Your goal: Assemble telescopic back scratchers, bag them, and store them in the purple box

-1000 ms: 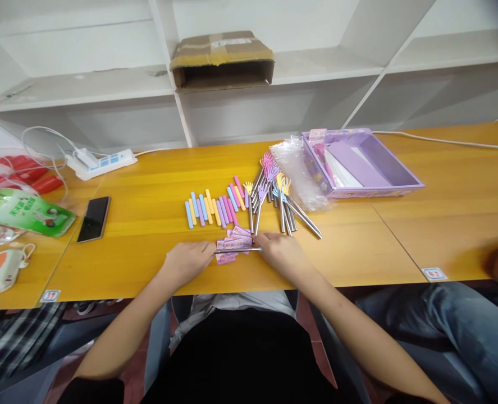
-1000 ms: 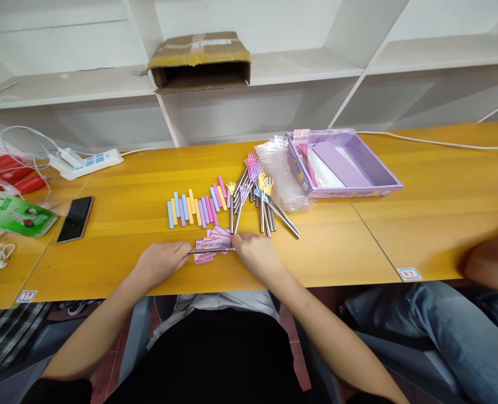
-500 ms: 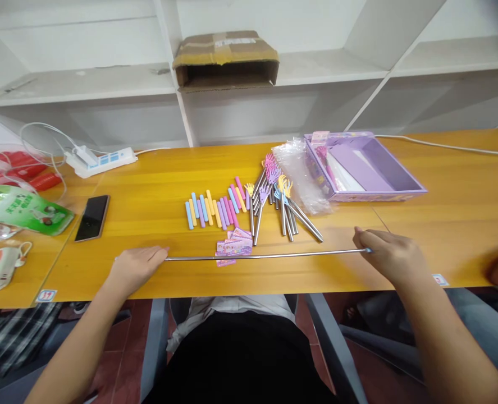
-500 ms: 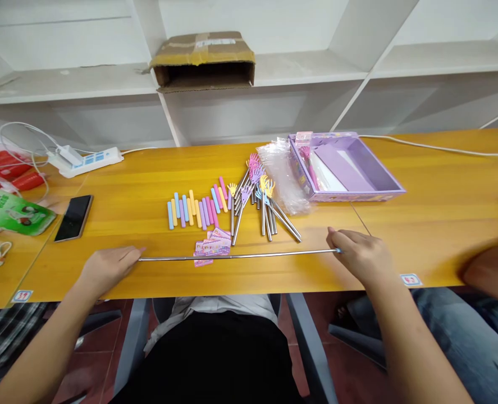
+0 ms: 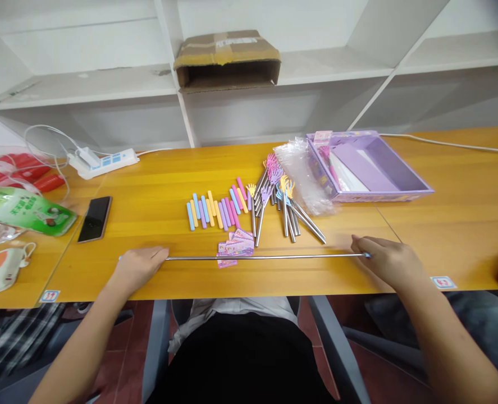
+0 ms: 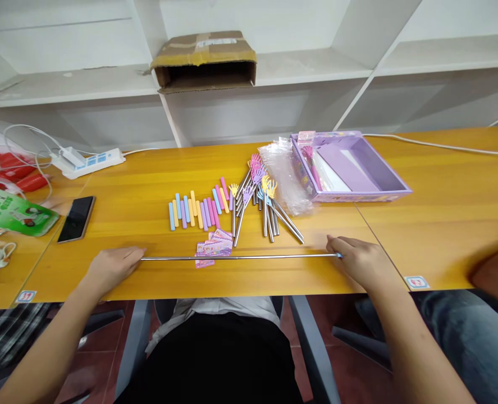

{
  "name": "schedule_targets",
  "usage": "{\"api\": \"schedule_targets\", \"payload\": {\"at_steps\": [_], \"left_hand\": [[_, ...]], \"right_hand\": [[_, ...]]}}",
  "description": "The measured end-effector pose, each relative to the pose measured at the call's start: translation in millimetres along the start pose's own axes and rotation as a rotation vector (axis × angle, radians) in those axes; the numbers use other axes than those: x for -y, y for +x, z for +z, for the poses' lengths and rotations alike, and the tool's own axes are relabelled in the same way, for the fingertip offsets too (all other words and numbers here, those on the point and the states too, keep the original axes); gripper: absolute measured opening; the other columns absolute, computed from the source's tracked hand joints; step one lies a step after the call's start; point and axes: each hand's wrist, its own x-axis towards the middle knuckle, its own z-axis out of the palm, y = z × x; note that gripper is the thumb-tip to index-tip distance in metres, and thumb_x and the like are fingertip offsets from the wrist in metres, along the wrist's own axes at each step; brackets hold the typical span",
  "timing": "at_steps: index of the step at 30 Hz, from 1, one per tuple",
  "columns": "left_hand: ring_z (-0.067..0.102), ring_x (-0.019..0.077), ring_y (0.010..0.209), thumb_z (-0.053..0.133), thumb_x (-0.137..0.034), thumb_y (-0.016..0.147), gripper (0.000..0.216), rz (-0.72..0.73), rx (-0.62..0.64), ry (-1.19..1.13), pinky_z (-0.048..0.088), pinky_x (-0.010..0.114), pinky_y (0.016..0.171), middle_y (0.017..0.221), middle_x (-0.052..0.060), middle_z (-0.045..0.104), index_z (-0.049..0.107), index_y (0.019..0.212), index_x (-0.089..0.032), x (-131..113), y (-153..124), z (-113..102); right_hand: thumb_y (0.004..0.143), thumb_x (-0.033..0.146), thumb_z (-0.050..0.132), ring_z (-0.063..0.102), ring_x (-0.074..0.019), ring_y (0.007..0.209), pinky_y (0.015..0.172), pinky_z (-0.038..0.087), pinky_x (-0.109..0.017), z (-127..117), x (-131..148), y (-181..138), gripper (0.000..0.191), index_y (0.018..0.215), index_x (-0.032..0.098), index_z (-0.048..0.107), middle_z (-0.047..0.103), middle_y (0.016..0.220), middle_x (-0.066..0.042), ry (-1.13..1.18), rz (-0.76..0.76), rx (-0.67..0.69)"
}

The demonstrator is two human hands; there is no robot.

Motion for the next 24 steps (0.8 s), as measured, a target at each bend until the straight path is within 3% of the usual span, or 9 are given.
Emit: {"api": "schedule_targets", "payload": {"at_steps": [3,7,14,18,21,24], "left_hand": [[0.070,0.0189,0.071,0.055,-0.028,0.102,0.021,0.111,0.052,0.053,0.040,0.027,0.061,0.076,0.003,0.071,0.062,0.082,-0.024,-10.7,4.5,-0.4],[0.069,0.0210,0.068,0.058,-0.050,0.103,0.038,0.120,0.045,0.149,0.034,0.029,0.057,0.070,0.004,0.071,0.061,0.078,-0.023,-23.2,6.6,1.5],[0.072,0.0208,0.071,0.050,-0.017,0.099,0.024,0.059,0.022,0.142,0.035,0.026,0.057,0.077,0.004,0.077,0.071,0.090,-0.025,-14.2,5.1,-1.2],[0.071,0.0215,0.068,0.050,-0.013,0.095,0.024,0.061,0.020,0.161,0.035,0.027,0.055,0.073,0.004,0.075,0.070,0.088,-0.024,-12.1,4.1,-10.0],[0.071,0.0210,0.066,0.052,-0.013,0.096,0.022,0.100,0.084,0.157,0.035,0.027,0.054,0.073,0.004,0.075,0.069,0.088,-0.023,-28.2,7.7,-9.8],[0.074,0.0215,0.069,0.053,-0.014,0.099,0.020,0.133,0.173,0.167,0.037,0.027,0.055,0.077,0.005,0.077,0.069,0.089,-0.023,-58.9,16.8,-2.7]], "right_hand": [[0.102,0.037,0.057,0.066,-0.0160,0.061,0.061,0.041,-0.029,3.5,-0.8,-5.0,0.029,0.075,0.026,0.061,0.071,0.070,-0.003,-0.001,0.032,0.010],[0.100,0.036,0.056,0.064,-0.0171,0.058,0.059,0.041,-0.031,7.5,-3.0,-10.6,0.026,0.075,0.028,0.060,0.071,0.071,-0.005,-0.022,0.052,0.024],[0.102,0.036,0.055,0.062,-0.0148,0.055,0.058,0.041,-0.028,3.1,3.8,-11.4,0.036,0.068,0.025,0.058,0.069,0.066,-0.004,0.015,0.065,-0.032],[0.105,0.037,0.054,0.060,-0.0131,0.054,0.058,0.039,-0.027,-5.4,14.2,-6.6,0.041,0.067,0.024,0.060,0.069,0.064,-0.002,0.031,0.072,-0.064],[0.105,0.035,0.055,0.059,-0.0131,0.053,0.057,0.038,-0.027,-5.9,29.3,1.7,0.040,0.067,0.024,0.061,0.069,0.063,-0.001,0.028,0.036,-0.058],[0.101,0.022,0.055,0.067,-0.0144,0.062,0.060,0.040,-0.027,0.6,55.9,17.0,0.029,0.074,0.023,0.067,0.076,0.075,-0.003,0.059,-0.078,-0.035]]}}
